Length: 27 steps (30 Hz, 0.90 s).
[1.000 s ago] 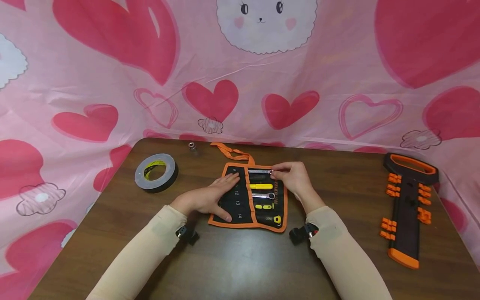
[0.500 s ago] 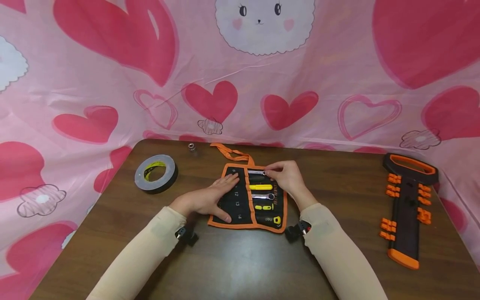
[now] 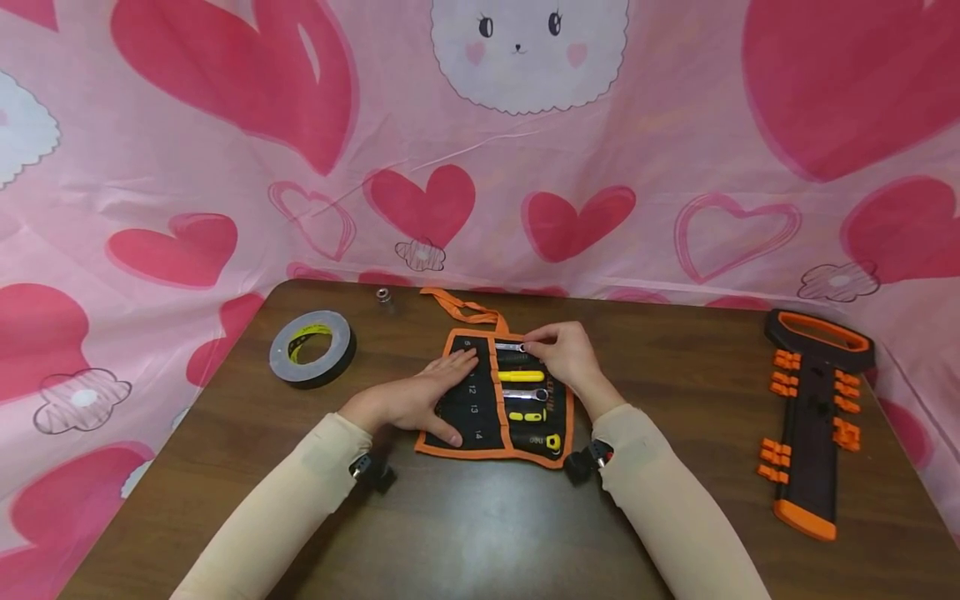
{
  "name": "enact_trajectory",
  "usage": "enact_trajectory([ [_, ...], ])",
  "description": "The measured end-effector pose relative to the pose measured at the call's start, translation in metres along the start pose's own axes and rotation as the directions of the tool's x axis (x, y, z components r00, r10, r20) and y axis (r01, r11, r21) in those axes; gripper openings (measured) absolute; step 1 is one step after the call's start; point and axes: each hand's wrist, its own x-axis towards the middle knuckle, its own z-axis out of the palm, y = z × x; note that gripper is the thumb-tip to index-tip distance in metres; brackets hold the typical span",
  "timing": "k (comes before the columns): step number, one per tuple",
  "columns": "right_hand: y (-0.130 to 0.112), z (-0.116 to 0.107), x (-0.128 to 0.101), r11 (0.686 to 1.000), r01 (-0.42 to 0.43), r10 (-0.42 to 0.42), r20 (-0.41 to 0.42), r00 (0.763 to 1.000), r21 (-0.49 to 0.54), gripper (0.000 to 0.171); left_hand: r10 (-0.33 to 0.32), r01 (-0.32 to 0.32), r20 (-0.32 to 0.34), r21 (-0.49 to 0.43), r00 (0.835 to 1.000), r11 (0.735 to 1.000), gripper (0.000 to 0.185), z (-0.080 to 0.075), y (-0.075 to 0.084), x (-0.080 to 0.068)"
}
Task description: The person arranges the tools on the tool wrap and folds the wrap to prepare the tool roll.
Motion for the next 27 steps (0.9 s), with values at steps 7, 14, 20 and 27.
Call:
enact_trajectory([
  [7,0.010,-0.010,-0.011,0.996,0.088,-0.089,-0.022,0.996,-0.011,0.032,-0.006,0.006,-0.006,0.028,1.000,1.000,0.124,0.004,0.004,0.001],
  [14,0.014,-0.025,-0.031,0.975,0.201,-0.206,-0.049,0.977,-0.091,0.041,-0.030,0.034,-0.041,0.081,0.999,0.996,0.106,0.003,0.014,-0.006],
  [20,0.006,-0.037,-0.051,0.946,0.234,-0.250,-0.044,0.967,-0.222,0.053,0.011,0.003,-0.144,0.100,0.989,0.995,0.086,0.005,0.020,-0.011],
  [27,0.003,-0.043,-0.071,0.875,0.271,-0.290,0.014,0.957,-0.402,0.070,0.092,0.004,-0.363,0.256,0.927,0.967,0.071,0.008,0.030,-0.018],
])
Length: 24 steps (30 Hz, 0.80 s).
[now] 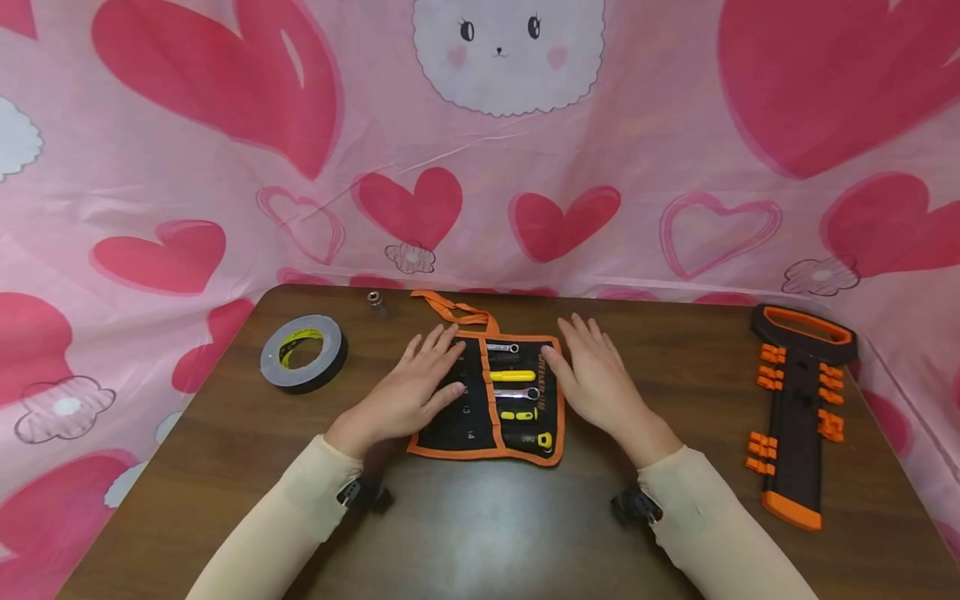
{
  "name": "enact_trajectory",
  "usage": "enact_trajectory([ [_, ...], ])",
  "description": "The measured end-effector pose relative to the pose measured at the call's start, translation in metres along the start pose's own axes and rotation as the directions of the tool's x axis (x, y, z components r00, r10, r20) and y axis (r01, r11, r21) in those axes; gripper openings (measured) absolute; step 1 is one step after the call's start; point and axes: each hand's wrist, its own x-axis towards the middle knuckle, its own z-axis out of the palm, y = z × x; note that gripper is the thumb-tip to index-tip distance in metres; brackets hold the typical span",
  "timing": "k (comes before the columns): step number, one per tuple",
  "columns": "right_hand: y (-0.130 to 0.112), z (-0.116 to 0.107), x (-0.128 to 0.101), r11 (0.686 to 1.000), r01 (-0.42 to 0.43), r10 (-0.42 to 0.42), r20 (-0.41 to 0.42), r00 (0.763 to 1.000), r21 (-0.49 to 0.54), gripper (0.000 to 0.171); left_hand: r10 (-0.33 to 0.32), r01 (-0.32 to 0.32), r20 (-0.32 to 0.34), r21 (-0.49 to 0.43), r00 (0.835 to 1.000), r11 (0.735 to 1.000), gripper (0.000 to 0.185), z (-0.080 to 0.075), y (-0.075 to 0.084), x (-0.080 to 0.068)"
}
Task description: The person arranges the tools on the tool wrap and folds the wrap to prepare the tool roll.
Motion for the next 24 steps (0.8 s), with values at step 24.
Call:
enact_trajectory([
  [24,-0.021,-0.012,-0.050,0.922,-0.032,-0.012,-0.111,0.994,-0.387,0.093,-0.101,0.193,-0.287,0.314,0.952,0.930,0.094,-0.004,0.027,-0.011],
])
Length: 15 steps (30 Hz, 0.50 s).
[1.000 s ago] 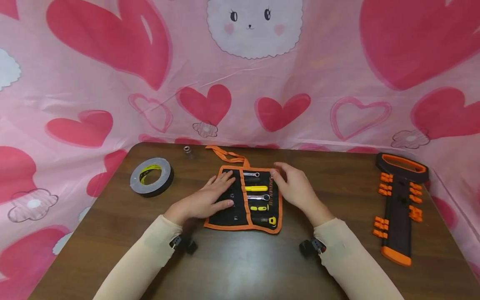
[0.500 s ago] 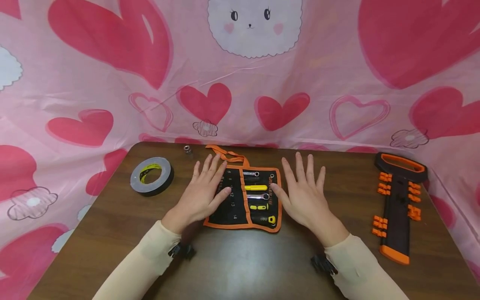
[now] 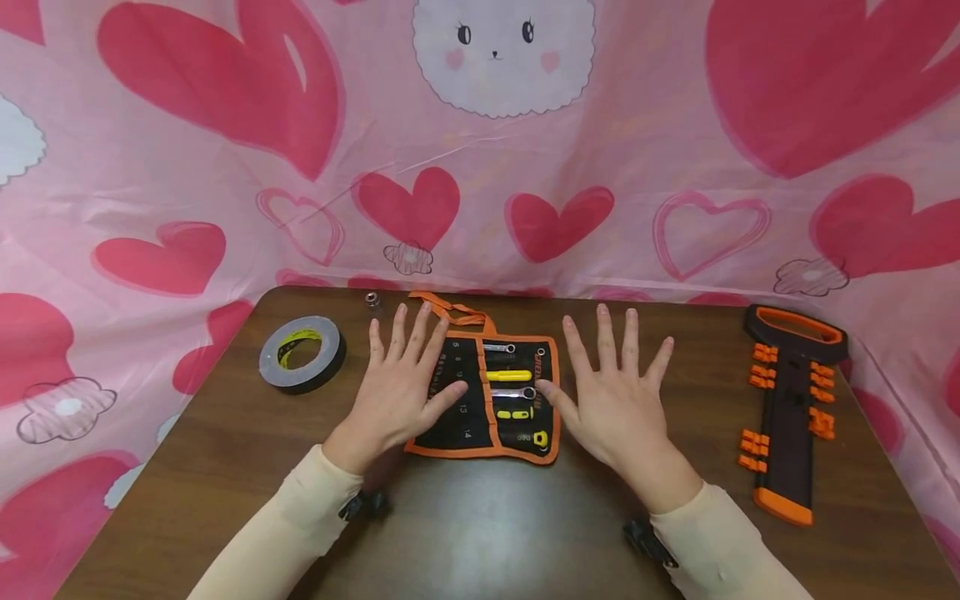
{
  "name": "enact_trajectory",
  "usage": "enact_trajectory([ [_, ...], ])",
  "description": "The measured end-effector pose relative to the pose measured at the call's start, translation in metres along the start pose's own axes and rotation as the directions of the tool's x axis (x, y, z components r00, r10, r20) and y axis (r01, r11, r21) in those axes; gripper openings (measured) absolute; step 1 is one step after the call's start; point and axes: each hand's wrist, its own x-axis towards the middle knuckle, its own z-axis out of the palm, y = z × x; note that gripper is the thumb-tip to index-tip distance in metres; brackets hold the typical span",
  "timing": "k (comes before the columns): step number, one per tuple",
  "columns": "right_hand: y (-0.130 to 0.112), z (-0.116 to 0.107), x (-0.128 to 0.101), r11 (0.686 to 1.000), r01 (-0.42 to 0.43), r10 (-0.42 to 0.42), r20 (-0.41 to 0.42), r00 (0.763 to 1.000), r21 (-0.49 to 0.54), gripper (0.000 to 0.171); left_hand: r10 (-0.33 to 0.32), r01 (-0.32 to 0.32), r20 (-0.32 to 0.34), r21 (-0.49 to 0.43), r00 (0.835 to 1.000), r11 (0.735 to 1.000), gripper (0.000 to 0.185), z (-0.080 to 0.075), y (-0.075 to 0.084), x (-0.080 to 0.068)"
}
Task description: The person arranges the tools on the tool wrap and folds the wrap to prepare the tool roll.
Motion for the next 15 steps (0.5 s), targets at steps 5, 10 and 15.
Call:
enact_trajectory([
  [5,-0.006,0.000,-0.001,0.999,-0.016,0.018,0.046,0.999,-0.029,0.093,-0.024,0.024,0.019,0.019,1.000,1.000,0.094,0.002,0.002,0.000],
  [10,-0.012,0.000,-0.001,0.999,-0.022,0.024,0.062,0.998,-0.036,0.096,-0.042,0.040,0.066,0.026,0.997,0.999,0.097,0.003,0.005,0.001],
  [15,-0.015,0.000,0.001,1.000,-0.020,0.021,0.065,0.998,-0.025,0.096,-0.055,0.053,0.070,0.031,0.996,0.998,0.098,0.005,0.004,0.002],
])
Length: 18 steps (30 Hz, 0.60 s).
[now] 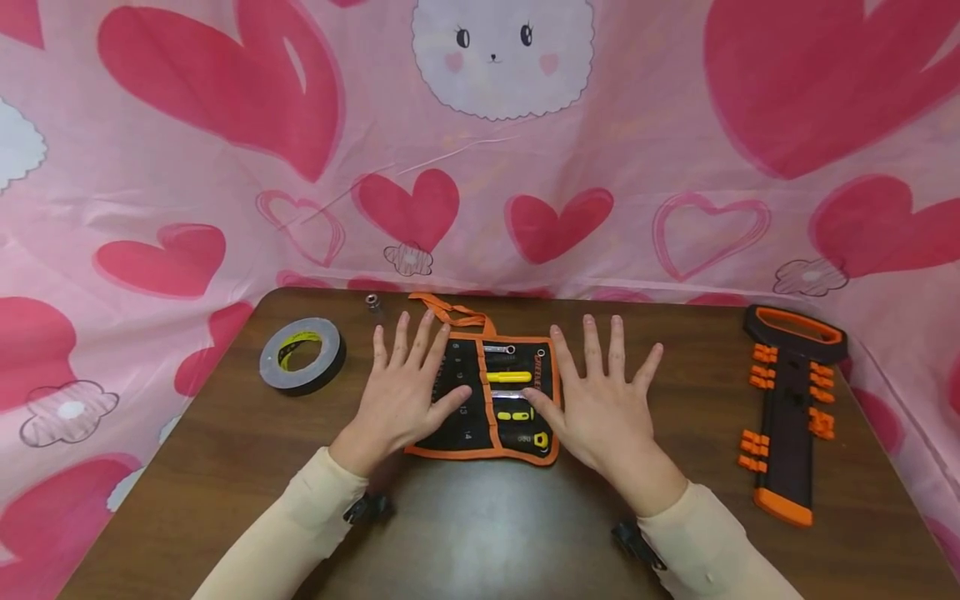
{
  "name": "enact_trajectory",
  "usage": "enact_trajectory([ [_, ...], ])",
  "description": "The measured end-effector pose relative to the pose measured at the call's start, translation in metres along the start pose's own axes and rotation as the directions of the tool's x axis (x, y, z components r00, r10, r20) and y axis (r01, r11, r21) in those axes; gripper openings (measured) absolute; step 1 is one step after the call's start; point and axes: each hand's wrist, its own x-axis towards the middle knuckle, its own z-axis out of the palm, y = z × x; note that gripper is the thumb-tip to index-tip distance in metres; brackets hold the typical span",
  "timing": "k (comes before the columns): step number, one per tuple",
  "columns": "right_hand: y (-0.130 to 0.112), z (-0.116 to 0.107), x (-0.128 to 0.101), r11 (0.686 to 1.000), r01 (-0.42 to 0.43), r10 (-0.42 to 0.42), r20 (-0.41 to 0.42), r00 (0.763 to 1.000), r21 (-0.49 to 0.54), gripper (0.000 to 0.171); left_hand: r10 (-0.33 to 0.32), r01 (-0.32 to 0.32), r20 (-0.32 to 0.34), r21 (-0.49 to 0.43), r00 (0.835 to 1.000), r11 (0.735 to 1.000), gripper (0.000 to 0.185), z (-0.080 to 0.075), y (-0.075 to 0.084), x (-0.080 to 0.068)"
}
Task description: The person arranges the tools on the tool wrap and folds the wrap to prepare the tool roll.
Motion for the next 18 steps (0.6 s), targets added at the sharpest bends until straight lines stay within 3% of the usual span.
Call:
enact_trajectory([
  [18,-0.0024,0.0026,0.0002,1.000,0.005,-0.005,0.028,1.000,0.020,0.095,0.056,-0.056,0.020,-0.018,0.998,0.998,0.097,0.0001,-0.0024,-0.0025],
])
